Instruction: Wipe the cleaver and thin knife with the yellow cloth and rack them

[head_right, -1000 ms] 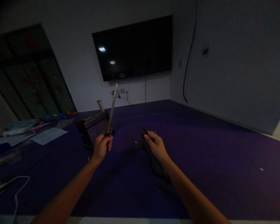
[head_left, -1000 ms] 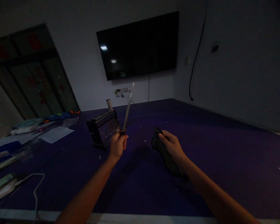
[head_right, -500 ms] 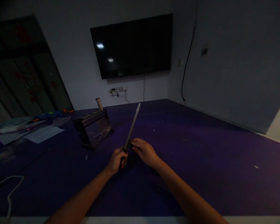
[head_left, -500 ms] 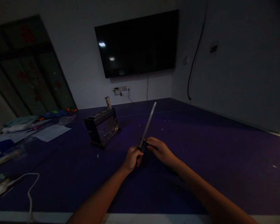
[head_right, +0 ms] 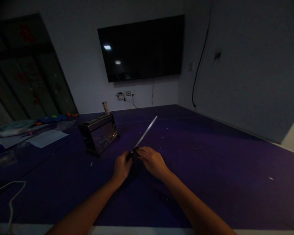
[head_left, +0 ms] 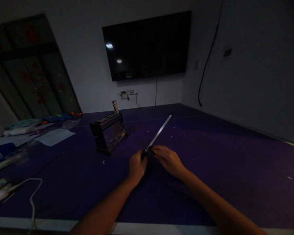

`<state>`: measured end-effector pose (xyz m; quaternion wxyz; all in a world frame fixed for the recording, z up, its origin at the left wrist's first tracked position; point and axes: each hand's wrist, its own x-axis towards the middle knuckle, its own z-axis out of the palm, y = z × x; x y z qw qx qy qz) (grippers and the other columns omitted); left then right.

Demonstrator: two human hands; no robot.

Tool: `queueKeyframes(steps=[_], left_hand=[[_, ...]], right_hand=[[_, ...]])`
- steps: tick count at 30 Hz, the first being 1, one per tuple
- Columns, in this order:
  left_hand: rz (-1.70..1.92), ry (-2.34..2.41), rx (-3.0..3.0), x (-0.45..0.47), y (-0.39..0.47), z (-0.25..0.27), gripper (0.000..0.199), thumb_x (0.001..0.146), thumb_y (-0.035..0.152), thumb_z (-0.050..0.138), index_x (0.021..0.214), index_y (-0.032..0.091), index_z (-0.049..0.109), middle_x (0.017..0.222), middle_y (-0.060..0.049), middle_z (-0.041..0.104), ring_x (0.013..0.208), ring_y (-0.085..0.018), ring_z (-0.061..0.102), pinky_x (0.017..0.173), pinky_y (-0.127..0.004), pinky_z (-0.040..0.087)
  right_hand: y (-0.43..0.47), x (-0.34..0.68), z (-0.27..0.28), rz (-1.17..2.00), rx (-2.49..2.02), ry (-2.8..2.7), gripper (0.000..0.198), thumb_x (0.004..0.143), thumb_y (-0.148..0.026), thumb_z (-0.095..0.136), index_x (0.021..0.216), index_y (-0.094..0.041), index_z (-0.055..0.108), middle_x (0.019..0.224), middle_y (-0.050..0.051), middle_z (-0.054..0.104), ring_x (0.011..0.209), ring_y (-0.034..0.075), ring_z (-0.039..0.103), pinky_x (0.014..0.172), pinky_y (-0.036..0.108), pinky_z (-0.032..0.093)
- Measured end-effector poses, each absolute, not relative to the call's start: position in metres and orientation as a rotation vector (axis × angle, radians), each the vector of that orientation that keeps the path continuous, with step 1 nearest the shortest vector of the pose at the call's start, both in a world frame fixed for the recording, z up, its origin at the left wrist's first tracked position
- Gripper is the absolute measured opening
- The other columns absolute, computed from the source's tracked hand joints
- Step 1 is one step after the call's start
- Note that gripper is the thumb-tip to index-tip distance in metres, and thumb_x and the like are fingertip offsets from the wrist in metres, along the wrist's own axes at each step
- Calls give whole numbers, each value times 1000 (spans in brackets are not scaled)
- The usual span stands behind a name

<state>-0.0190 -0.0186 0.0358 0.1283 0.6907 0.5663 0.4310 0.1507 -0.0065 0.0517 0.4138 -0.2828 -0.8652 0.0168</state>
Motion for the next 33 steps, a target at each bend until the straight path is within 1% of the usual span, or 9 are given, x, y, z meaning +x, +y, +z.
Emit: queueKeyframes(steps=[6,10,13,16,20,23,27,30,33], left_hand=[[1353,1581,1956,-16,-19,30,10,77,26,50,78,18,56,74,-6,62,67,-18,56,62,-26,35],[1527,1547,1791,-18,-17,36,17,78,34,50,77,18,56,72,-4,61,66,-17,54,61,-25,36],[1651,1705,1814,-38,-11,70,20,78,38,50,79,19,57,68,-3,60,63,-17,53,58,-24,34],[1664,2157,2013,-82,-6,136,21,78,38,50,80,18,58,69,-5,59,63,-19,52,56,-24,30],[1285,2889,2353,-155,-8,233,18,77,26,50,83,13,60,73,-8,59,71,-20,52,61,-24,28],[825,3191,2502,-199,-12,275,21,75,21,50,87,9,60,78,-7,58,80,-19,50,71,-26,27],[456,3267,2459,-236,-15,285,22,78,22,47,86,6,59,71,-2,52,82,-15,46,75,-25,23],[300,3164,2516,-250,-16,281,20,78,22,46,72,5,55,61,1,41,82,-15,44,77,-25,19],[286,3121,2551,-257,-16,282,25,80,20,43,59,6,46,55,2,33,83,-15,44,77,-25,18]], right_hand=[[-4,149,50,136,-695,-2174,27,88,-22,41,108,-26,59,106,5,63,98,17,58,84,32,48],[-2,153,49,115,-760,-2208,27,87,-22,41,107,-25,60,104,6,64,96,17,59,82,31,49],[3,159,48,-12,-857,-2263,26,88,-23,41,104,-22,61,102,7,64,95,19,60,81,33,49],[8,165,46,-99,-897,-2291,27,88,-23,39,103,-21,61,100,7,65,92,19,60,79,33,49],[10,167,47,-151,-907,-2286,29,89,-24,36,107,-21,60,103,7,64,91,18,60,80,32,49],[8,166,48,-156,-899,-2281,30,89,-25,36,107,-21,60,102,8,64,90,18,60,78,32,49],[7,165,49,-156,-904,-2274,29,89,-25,37,106,-22,60,100,7,64,89,18,60,76,31,49],[8,165,49,-168,-909,-2278,29,88,-24,37,105,-21,60,99,7,64,88,19,60,75,30,49],[8,166,50,-175,-906,-2297,30,89,-24,35,103,-19,61,98,9,64,88,20,60,75,31,49]])
